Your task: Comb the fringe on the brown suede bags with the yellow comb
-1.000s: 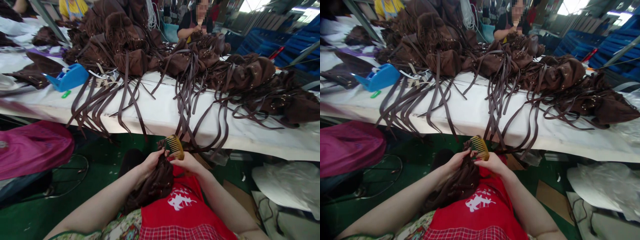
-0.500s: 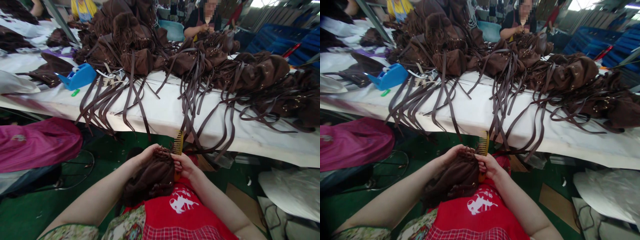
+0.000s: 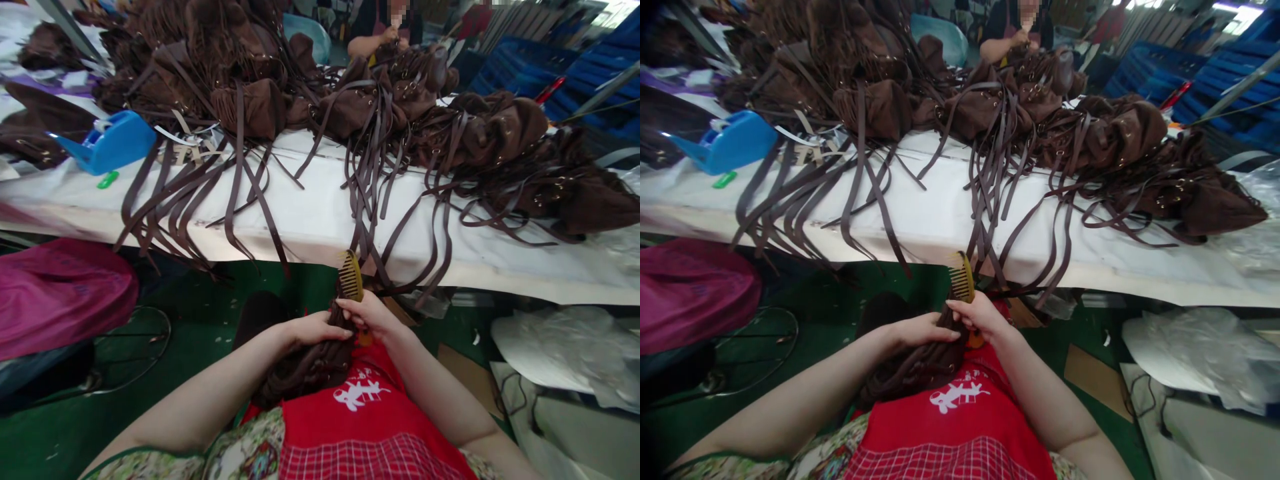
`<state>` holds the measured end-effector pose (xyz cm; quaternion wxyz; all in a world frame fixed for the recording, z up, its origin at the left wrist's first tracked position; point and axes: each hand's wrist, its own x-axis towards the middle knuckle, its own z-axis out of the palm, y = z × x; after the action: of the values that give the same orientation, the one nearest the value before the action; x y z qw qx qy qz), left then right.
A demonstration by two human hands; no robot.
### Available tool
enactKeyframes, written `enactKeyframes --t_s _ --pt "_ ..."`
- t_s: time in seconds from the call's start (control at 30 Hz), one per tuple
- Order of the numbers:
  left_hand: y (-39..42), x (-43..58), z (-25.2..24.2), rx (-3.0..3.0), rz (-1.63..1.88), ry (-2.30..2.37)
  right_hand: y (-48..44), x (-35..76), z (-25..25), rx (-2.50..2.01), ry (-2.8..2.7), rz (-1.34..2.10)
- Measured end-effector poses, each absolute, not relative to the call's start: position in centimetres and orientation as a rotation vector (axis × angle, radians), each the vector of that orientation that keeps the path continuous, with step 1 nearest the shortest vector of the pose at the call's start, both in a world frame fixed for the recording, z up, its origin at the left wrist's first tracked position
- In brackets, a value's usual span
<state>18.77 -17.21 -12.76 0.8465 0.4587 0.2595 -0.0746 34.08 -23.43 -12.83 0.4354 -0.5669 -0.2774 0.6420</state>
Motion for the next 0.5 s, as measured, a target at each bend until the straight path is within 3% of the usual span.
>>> enactKeyframes --t_s 0.17,0.27,0.4,0.5 --pt "-17.2 18.7 -13.9 0.759 -0.150 0.618 -23.0 36.9 -12.5 -1.589 -0.918 1.582" --pt "-16.7 18.0 -14.4 0.710 -0.141 0.623 -24.0 38.5 -12.3 -1.805 -0.986 1.336" --pt "-16.7 17.8 -14.6 0.675 -0.117 0.628 -26.2 38.1 -11.4 -1.922 -1.584 0.928" --pt "-17.4 18.3 -14.5 0.685 -0.096 0.639 -27.1 36.3 -11.9 -1.987 -2.003 0.868"
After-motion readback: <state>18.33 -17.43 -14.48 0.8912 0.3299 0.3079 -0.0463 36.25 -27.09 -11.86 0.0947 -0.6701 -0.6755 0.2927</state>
